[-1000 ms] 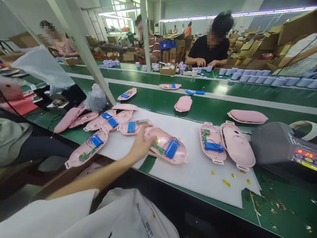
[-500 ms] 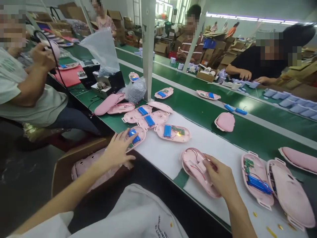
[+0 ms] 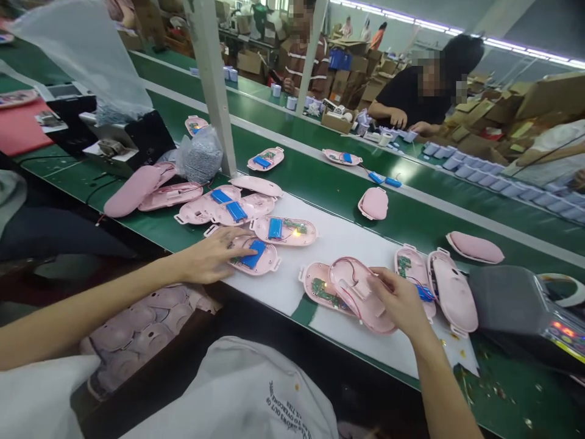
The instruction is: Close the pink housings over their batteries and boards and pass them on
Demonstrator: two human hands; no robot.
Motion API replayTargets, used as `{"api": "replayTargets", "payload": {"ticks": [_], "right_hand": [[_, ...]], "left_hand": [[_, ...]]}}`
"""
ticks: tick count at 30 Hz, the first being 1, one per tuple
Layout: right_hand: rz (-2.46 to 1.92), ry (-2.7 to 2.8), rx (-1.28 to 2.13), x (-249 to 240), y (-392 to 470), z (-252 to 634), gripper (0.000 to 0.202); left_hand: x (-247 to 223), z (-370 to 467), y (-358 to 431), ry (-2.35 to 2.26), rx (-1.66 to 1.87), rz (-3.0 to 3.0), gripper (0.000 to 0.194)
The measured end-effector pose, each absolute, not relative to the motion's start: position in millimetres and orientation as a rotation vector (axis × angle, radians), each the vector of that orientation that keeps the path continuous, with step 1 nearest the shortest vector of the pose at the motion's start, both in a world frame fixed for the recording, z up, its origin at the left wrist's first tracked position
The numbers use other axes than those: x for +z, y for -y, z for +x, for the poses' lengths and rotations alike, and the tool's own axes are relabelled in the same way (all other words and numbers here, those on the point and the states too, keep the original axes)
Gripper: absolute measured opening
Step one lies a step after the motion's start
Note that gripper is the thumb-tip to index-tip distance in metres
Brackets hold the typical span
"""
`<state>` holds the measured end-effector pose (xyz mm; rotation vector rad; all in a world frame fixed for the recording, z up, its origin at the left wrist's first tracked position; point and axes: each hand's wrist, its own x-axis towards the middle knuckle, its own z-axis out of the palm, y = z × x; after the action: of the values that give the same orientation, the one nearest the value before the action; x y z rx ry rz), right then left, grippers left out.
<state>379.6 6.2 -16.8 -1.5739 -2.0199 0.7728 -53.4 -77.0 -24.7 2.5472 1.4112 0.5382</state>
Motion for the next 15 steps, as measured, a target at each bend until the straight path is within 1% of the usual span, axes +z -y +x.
{"api": "replayTargets", "payload": {"ticks": [3, 6, 7, 9, 10, 13, 15], "right_hand": [[-1.595, 1.956, 0.769, -17, -6, 390, 0.049], [-1.557, 1.937, 0.836, -18, -11, 390, 0.047], [-1.542, 1.937, 0.848, -18, -13, 389, 0.047], [-1.529, 1.939, 0.849, -19, -14, 388, 0.045], [-1.526, 1.945, 0.845, -20, -13, 388, 0.044], [-1.535, 1.976, 0.824, -24, -9, 389, 0.042], [-1.547, 1.996, 0.787, -27, -6, 388, 0.042]], "left_hand": [[-14, -2, 81, -1.405, 0.649, 2.536, 0.039], [-13, 65, 70, -1.193, 0.525, 2.657, 0.048], [-15, 83, 63, -1.137, 0.457, 2.71, 0.044], [-18, 106, 51, -1.06, 0.351, 2.79, 0.021], [-19, 112, 47, -1.036, 0.311, 2.823, 0.014], [-17, 110, 45, -1.0, 0.201, 2.954, 0.027], [-10, 103, 48, -1.017, 0.081, 3.069, 0.029]]}}
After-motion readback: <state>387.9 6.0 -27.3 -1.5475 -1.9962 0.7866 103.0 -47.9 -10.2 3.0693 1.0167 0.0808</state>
